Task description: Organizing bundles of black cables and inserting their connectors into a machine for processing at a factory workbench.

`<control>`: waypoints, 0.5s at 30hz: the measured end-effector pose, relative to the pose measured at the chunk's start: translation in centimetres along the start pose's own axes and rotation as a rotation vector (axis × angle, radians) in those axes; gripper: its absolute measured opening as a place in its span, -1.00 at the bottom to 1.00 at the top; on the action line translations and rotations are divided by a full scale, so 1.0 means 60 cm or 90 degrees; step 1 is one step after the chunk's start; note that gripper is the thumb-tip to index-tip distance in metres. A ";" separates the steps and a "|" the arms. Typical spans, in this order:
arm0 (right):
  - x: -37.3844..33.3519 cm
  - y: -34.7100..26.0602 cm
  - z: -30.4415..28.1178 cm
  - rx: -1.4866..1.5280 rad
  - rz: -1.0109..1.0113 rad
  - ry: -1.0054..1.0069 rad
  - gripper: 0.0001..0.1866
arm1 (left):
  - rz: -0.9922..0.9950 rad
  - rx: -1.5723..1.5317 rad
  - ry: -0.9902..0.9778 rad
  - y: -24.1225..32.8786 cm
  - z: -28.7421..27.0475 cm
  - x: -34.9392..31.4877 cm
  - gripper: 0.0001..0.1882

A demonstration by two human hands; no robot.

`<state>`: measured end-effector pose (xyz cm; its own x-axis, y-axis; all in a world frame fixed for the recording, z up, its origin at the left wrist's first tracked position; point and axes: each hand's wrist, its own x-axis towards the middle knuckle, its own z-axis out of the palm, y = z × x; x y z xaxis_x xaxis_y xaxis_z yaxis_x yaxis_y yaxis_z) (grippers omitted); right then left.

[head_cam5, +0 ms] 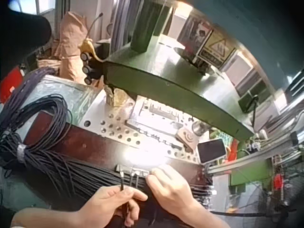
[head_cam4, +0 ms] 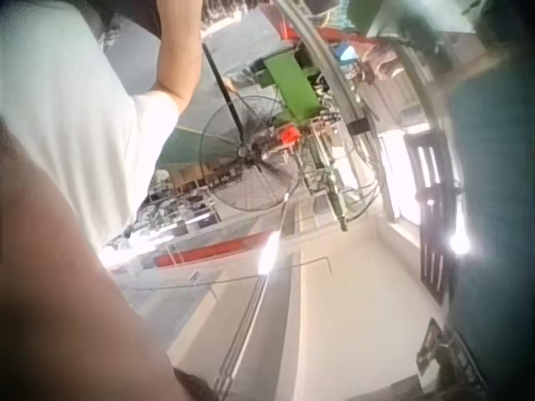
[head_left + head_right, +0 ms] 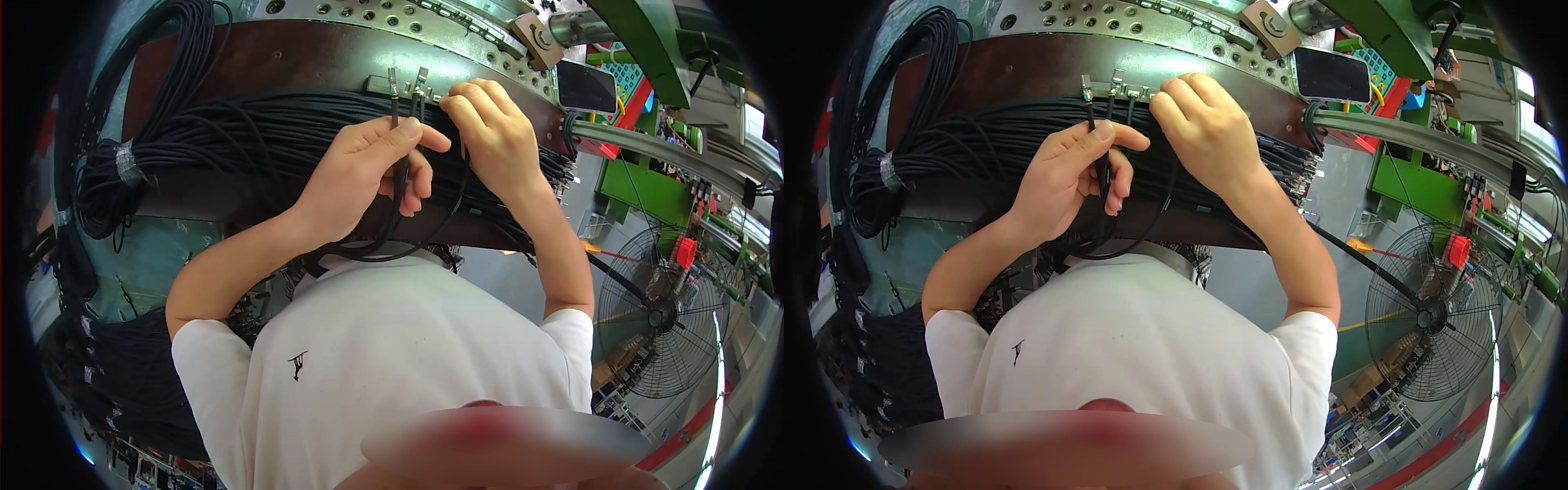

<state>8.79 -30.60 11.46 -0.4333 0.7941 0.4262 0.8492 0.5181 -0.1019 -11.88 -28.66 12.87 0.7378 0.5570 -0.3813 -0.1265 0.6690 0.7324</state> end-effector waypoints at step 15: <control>0.016 0.004 -0.016 -0.030 -0.108 -0.101 -0.84 | -0.060 -0.058 -0.023 -0.011 -0.005 0.010 -0.56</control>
<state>8.85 -30.00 12.73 -0.6104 0.7383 0.2870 0.7713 0.6364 0.0033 -11.56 -28.64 11.98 0.7730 0.4720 -0.4240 -0.1141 0.7608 0.6389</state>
